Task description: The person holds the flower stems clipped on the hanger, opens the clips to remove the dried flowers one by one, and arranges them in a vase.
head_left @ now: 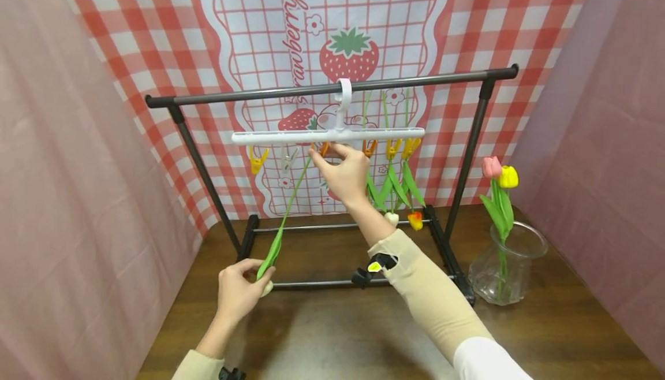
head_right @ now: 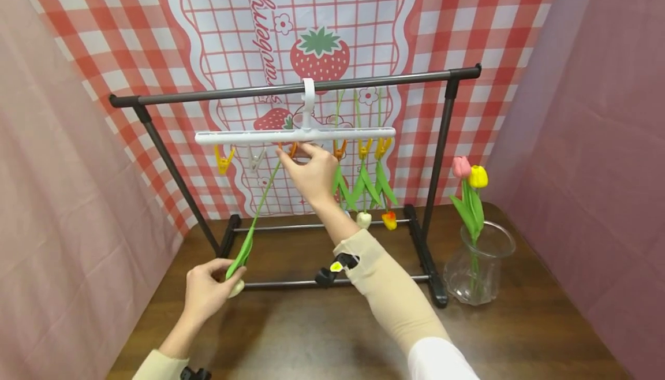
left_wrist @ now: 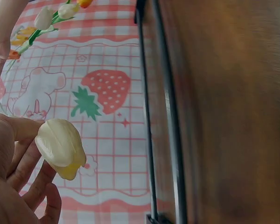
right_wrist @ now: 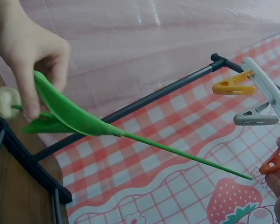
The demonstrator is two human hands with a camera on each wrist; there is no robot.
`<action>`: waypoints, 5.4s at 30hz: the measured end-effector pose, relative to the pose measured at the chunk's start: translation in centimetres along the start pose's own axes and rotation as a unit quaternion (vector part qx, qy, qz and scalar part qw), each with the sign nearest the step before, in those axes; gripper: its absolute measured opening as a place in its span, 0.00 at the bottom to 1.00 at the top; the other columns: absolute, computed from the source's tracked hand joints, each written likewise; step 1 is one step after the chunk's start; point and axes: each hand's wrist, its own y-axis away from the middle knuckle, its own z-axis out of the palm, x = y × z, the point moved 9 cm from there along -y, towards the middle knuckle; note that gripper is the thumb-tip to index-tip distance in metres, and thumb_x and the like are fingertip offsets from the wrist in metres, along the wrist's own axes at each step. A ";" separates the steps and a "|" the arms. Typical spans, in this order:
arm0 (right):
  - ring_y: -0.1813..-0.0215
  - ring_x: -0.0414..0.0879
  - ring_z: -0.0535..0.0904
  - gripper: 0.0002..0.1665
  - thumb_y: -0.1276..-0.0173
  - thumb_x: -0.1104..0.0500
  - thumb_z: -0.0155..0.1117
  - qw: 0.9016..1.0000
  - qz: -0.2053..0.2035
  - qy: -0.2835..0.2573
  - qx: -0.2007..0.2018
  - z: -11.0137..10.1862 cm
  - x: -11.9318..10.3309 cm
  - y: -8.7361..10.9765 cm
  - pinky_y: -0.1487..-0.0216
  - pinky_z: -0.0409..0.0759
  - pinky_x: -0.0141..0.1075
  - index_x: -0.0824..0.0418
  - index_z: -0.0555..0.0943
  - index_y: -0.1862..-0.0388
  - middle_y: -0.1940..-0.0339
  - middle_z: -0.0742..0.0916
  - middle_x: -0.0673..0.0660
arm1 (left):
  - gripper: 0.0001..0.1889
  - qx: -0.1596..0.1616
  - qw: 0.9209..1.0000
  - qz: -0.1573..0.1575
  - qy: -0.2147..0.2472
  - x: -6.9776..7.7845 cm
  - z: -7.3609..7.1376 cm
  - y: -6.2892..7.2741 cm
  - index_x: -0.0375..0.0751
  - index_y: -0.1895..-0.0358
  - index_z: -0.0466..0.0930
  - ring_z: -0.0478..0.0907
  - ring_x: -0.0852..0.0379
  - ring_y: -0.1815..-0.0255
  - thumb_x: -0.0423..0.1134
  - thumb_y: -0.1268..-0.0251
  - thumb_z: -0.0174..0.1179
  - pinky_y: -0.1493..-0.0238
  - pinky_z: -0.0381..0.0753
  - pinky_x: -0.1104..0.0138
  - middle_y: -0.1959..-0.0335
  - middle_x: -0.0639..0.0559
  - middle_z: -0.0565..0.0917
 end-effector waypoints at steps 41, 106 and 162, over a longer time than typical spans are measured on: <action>0.58 0.50 0.94 0.18 0.37 0.56 0.83 0.995 -0.031 -0.013 -0.094 -3.8 -2.2 1.2 0.57 0.91 0.35 0.61 0.92 0.50 0.57 0.95 0.59 | 0.18 -0.055 0.965 0.242 -0.091 3.9 -3.8 1.5 0.51 0.70 0.92 0.76 0.66 0.74 0.27 0.67 0.84 0.70 0.73 0.70 0.73 0.66 0.87; 0.64 0.46 0.85 0.12 0.43 0.66 0.82 0.827 -0.427 0.284 -0.229 -9.6 -9.5 11.4 0.68 0.88 0.37 0.58 0.94 0.59 0.65 0.92 0.51 | 0.16 -0.033 0.928 0.368 -0.044 15.4 -2.4 -2.3 0.47 0.60 0.94 0.81 0.59 0.64 0.30 0.55 0.82 0.64 0.80 0.62 0.68 0.57 0.91; 0.65 0.08 0.78 0.10 0.39 0.68 0.78 0.965 -0.079 0.225 0.108 -32.4 1.4 0.9 0.58 0.71 0.07 0.71 0.92 0.59 0.64 0.80 0.16 | 0.23 -0.069 0.984 -0.016 0.165 14.5 14.8 -11.2 0.41 0.42 0.90 0.93 0.49 0.57 0.47 0.39 0.78 0.58 0.89 0.63 0.55 0.46 0.94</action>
